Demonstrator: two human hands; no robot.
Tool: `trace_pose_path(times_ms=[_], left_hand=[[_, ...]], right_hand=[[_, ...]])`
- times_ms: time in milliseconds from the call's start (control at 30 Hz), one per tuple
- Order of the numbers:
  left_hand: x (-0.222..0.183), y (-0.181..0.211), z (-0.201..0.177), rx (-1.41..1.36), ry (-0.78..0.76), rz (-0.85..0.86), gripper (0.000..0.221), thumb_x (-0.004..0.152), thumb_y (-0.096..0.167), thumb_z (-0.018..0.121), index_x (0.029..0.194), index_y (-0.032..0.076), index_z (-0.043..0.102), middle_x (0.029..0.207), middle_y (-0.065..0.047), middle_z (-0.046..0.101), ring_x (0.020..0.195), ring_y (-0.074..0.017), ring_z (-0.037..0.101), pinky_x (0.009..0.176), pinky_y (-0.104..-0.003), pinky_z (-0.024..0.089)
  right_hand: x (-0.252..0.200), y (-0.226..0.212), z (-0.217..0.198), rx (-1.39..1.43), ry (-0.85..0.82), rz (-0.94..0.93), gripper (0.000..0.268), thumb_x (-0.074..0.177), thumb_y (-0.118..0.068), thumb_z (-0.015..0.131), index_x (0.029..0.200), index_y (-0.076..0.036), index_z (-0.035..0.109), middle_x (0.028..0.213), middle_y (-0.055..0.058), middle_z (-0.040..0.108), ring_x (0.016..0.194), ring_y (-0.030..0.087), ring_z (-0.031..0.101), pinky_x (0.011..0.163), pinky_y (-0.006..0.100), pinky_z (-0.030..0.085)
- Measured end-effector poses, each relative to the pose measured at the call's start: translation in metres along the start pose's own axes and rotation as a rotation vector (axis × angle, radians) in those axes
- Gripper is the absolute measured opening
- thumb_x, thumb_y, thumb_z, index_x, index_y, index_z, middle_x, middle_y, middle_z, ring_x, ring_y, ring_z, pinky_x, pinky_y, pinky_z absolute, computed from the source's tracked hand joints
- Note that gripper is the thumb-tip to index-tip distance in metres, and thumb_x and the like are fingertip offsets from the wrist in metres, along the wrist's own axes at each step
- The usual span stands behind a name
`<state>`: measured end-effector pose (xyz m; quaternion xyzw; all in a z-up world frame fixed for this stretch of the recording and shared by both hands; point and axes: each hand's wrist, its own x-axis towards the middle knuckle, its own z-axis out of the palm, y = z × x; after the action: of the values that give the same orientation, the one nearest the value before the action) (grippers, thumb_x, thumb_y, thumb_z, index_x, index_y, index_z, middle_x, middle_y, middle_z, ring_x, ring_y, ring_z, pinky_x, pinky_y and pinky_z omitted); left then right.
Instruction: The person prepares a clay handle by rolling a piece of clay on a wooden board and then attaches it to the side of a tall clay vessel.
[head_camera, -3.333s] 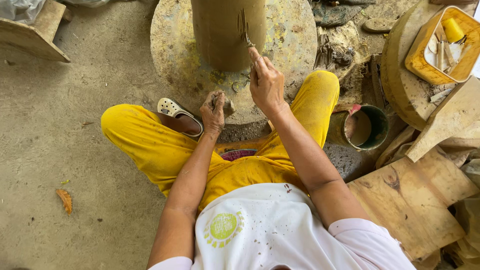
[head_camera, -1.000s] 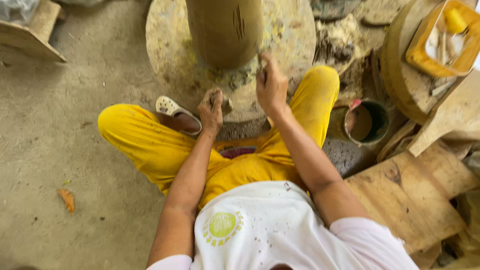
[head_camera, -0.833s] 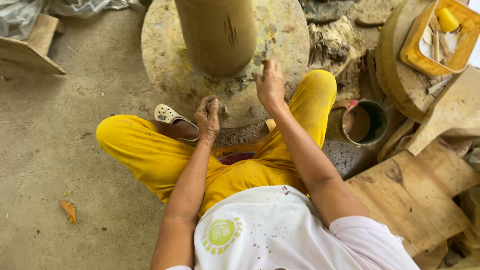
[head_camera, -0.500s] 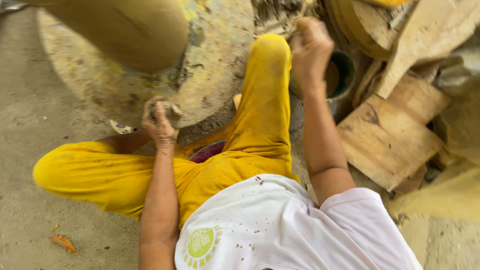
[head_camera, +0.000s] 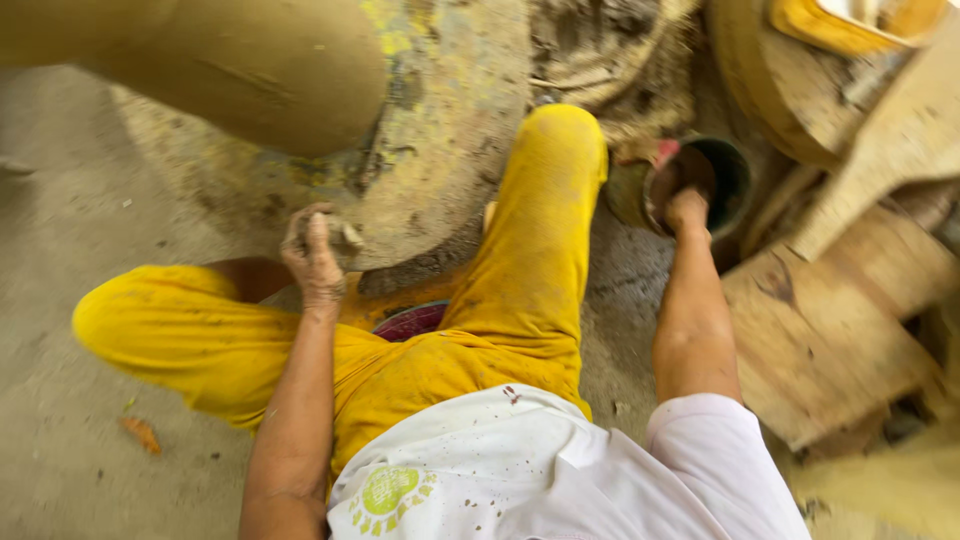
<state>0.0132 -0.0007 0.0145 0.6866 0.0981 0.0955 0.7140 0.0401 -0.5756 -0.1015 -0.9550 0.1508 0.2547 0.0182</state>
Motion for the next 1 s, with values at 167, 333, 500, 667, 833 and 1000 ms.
trace_pose_path(times_ms=[167, 333, 500, 667, 833, 1000], left_hand=[[-0.002, -0.007, -0.001, 0.228, 0.131, 0.088, 0.023, 0.107, 0.022, 0.063, 0.11, 0.001, 0.071, 0.098, -0.003, 0.068, 0.089, -0.0106, 0.06, 0.083, -0.029, 0.05], [0.001, -0.012, 0.0, 0.197, 0.15, -0.024, 0.025, 0.104, 0.025, 0.063, 0.109, 0.003, 0.071, 0.097, 0.0, 0.068, 0.088, -0.0094, 0.059, 0.081, -0.028, 0.049], [-0.005, -0.016, 0.002, 0.179, 0.124, 0.022, 0.028, 0.103, 0.03, 0.066, 0.11, 0.004, 0.072, 0.102, -0.002, 0.072, 0.095, -0.0125, 0.065, 0.09, -0.031, 0.054], [-0.002, -0.025, 0.002, 0.087, 0.088, -0.019, 0.03, 0.1, 0.033, 0.069, 0.114, 0.007, 0.072, 0.103, -0.003, 0.073, 0.093, -0.0139, 0.068, 0.087, -0.034, 0.057], [-0.006, -0.019, 0.001, 0.113, 0.058, -0.016, 0.029, 0.101, 0.032, 0.07, 0.114, 0.006, 0.073, 0.104, -0.004, 0.074, 0.096, -0.0132, 0.068, 0.089, -0.031, 0.056], [-0.006, -0.008, 0.002, 0.094, 0.013, -0.01, 0.03, 0.099, 0.032, 0.07, 0.115, 0.006, 0.072, 0.105, -0.004, 0.075, 0.096, -0.0122, 0.069, 0.087, -0.03, 0.056]], right_hand=[[0.014, -0.017, -0.01, 0.155, -0.325, 0.059, 0.038, 0.094, -0.024, 0.067, 0.121, 0.003, 0.074, 0.133, 0.025, 0.066, 0.127, 0.035, 0.063, 0.104, 0.044, 0.052], [0.025, -0.008, -0.013, 0.128, -0.345, 0.133, 0.037, 0.093, -0.021, 0.067, 0.12, 0.003, 0.074, 0.129, 0.027, 0.067, 0.123, 0.039, 0.064, 0.101, 0.046, 0.053], [0.006, 0.012, -0.071, 0.096, 0.14, 0.182, 0.031, 0.099, -0.027, 0.071, 0.116, -0.002, 0.078, 0.116, 0.028, 0.071, 0.108, 0.042, 0.069, 0.094, 0.049, 0.056], [-0.041, -0.049, -0.206, 0.228, 0.368, -0.413, 0.018, 0.113, -0.018, 0.068, 0.113, -0.003, 0.077, 0.105, 0.02, 0.076, 0.084, 0.028, 0.075, 0.077, 0.043, 0.062], [-0.13, -0.2, -0.33, 0.202, 0.264, -0.983, 0.018, 0.11, -0.023, 0.067, 0.11, -0.007, 0.076, 0.097, 0.008, 0.075, 0.073, 0.022, 0.07, 0.069, 0.038, 0.059], [-0.202, -0.334, -0.381, 0.178, 0.35, -1.367, 0.014, 0.107, -0.013, 0.065, 0.112, -0.003, 0.074, 0.102, 0.014, 0.074, 0.088, 0.033, 0.069, 0.077, 0.044, 0.055]])
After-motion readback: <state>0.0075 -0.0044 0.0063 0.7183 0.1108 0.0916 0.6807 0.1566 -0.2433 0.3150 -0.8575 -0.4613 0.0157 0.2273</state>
